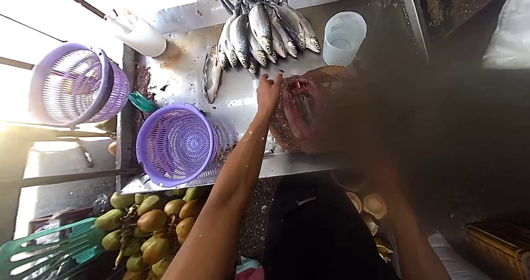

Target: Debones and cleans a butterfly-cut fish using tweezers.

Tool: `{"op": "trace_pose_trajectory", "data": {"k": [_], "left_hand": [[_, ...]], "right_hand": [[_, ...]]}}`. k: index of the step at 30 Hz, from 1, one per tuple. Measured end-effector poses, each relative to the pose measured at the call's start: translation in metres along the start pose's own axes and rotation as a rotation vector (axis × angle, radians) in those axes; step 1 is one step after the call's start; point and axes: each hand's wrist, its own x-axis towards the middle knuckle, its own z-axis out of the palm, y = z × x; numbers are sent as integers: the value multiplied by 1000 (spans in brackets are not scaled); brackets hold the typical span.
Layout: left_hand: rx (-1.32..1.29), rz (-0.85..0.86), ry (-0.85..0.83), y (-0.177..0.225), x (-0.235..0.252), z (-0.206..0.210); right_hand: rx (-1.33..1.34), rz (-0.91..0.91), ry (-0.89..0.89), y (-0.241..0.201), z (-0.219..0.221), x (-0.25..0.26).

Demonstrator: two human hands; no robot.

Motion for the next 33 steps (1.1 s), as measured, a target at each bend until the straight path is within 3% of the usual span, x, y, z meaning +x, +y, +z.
{"op": "trace_pose_trajectory", "data": {"k": [4,8,13,16,18,21,24,27,28,31,33], "left_hand": [[406,260,46,-86,-24,30],[740,510,-61,-134,-88,57],[847,550,-300,-130,-171,64],[732,580,-337,-111,-176,50],[566,541,-222,-96,-135,40],[424,309,-36,-77,-44,38],[361,202,34,-57,10,46],[239,75,20,-37,15,52],[176,22,36,-37,12,54],[-78,-93,-11,-49,-19,54],[-224,-149,-99,-54,-52,53]], "right_hand": [[-11,28,-33,13,14,-10],[-18,34,-68,20,24,-12],[-22,31,-101,13,30,-4],[-80,0,-119,7,31,3],[-101,-27,-121,2,30,9],[-104,-36,-131,-7,31,10],[-146,-119,-146,-22,33,11],[-174,-231,-99,-30,35,20],[-61,-190,-92,-29,37,29],[455,170,-32,-26,46,37],[516,90,-103,-34,48,28]]}}
